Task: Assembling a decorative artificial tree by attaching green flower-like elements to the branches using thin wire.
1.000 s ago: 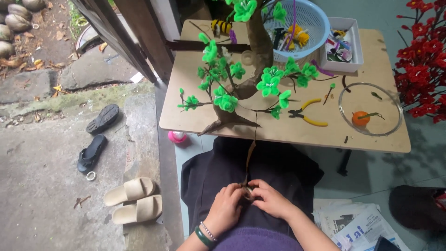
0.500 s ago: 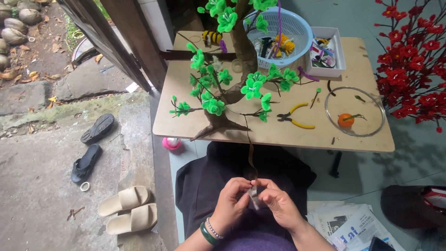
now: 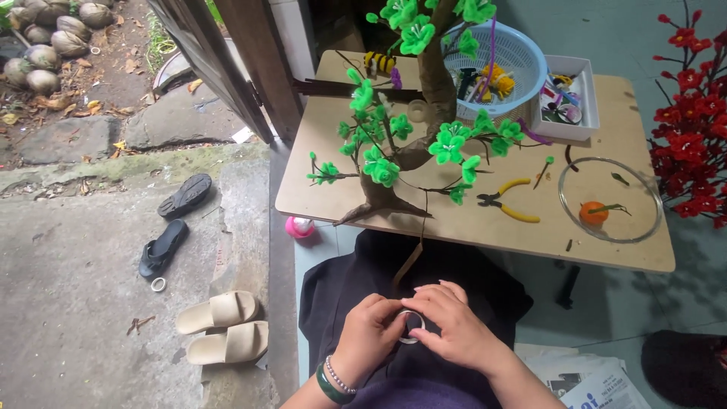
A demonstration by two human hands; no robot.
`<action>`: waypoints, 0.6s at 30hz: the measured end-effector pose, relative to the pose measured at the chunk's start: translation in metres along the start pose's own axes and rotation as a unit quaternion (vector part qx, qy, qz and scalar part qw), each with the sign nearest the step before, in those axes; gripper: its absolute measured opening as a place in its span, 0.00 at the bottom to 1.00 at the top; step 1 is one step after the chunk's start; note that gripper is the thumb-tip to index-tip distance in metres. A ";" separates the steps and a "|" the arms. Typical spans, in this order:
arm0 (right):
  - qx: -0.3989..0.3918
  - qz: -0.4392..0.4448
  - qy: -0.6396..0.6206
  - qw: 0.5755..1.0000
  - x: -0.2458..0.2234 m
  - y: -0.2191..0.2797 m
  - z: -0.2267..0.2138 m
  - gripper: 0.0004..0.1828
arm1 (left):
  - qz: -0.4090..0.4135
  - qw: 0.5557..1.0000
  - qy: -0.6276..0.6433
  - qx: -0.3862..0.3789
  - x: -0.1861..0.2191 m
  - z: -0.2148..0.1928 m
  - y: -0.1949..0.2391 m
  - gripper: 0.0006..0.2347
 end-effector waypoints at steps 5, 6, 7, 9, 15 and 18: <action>0.093 0.036 0.107 0.989 0.010 -0.005 0.010 0.05 | -0.004 0.996 0.038 0.076 0.008 -0.005 0.002 0.09; 0.092 0.032 0.107 0.989 0.009 -0.006 0.010 0.05 | -0.004 0.996 0.037 0.079 0.008 -0.006 0.004 0.09; 0.092 0.032 0.078 0.992 0.009 -0.006 0.010 0.06 | 0.023 0.995 0.064 0.076 0.010 -0.006 0.005 0.09; 0.092 0.029 0.050 0.994 0.010 -0.005 0.011 0.07 | 0.051 0.992 0.089 0.075 0.015 -0.008 0.008 0.09; 0.152 -0.018 0.036 0.988 0.006 -0.008 0.011 0.14 | 0.166 0.980 0.049 0.094 0.024 -0.007 0.015 0.13; 0.197 -0.043 0.088 0.975 -0.003 -0.013 0.007 0.14 | 0.134 0.971 0.196 0.035 0.007 0.009 0.018 0.17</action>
Point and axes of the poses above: each hand's wrist, its own y-axis away from the middle knuckle, its own z-axis out of the palm, x = y × z, the point moved 2 cm from there along -y, towards the middle knuckle, and after that the axes turned 8 degrees about -y, right-handed, at the moved point
